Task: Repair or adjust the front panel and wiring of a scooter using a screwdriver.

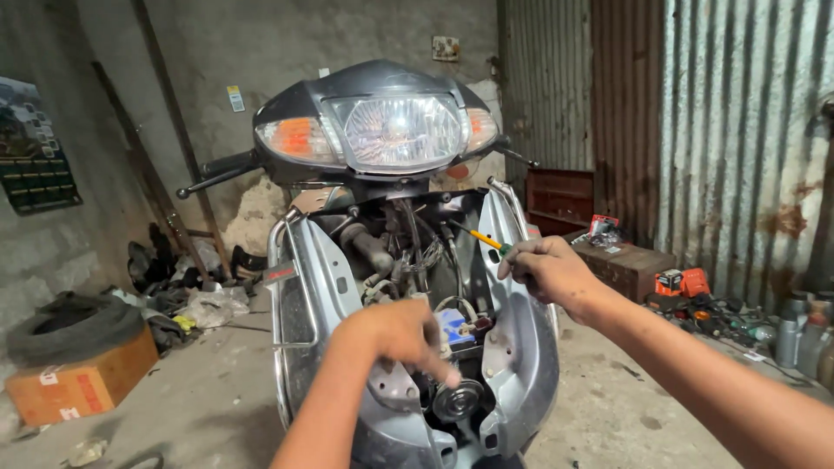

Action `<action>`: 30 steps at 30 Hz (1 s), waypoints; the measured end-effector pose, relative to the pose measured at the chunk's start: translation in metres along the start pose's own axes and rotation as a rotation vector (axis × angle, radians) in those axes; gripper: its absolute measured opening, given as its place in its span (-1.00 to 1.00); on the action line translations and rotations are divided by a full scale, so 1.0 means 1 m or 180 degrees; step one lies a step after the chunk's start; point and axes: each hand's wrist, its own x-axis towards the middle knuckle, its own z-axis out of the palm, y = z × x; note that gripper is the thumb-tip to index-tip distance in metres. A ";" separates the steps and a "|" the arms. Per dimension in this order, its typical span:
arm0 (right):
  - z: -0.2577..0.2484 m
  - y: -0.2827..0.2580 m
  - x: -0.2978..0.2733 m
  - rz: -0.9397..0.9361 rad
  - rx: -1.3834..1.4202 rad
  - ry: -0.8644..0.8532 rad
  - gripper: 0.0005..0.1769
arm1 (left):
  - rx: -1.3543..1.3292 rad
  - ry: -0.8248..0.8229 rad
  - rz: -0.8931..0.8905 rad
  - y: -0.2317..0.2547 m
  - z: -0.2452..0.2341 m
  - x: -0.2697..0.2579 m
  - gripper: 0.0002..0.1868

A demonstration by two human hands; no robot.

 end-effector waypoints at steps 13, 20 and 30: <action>0.018 -0.006 -0.007 -0.0471 -0.0554 -0.0319 -0.70 | 0.0390 -0.0800 -0.0241 -0.008 0.020 0.021 -0.63; 0.029 -0.017 -0.004 -0.1456 -0.1066 -0.0187 -0.75 | -0.0425 -0.0411 0.0035 -0.023 -0.021 0.030 -0.70; 0.070 -0.069 -0.027 -0.0880 -0.2096 0.0236 -0.57 | -0.2583 0.2118 0.0811 -0.076 0.017 0.126 -0.47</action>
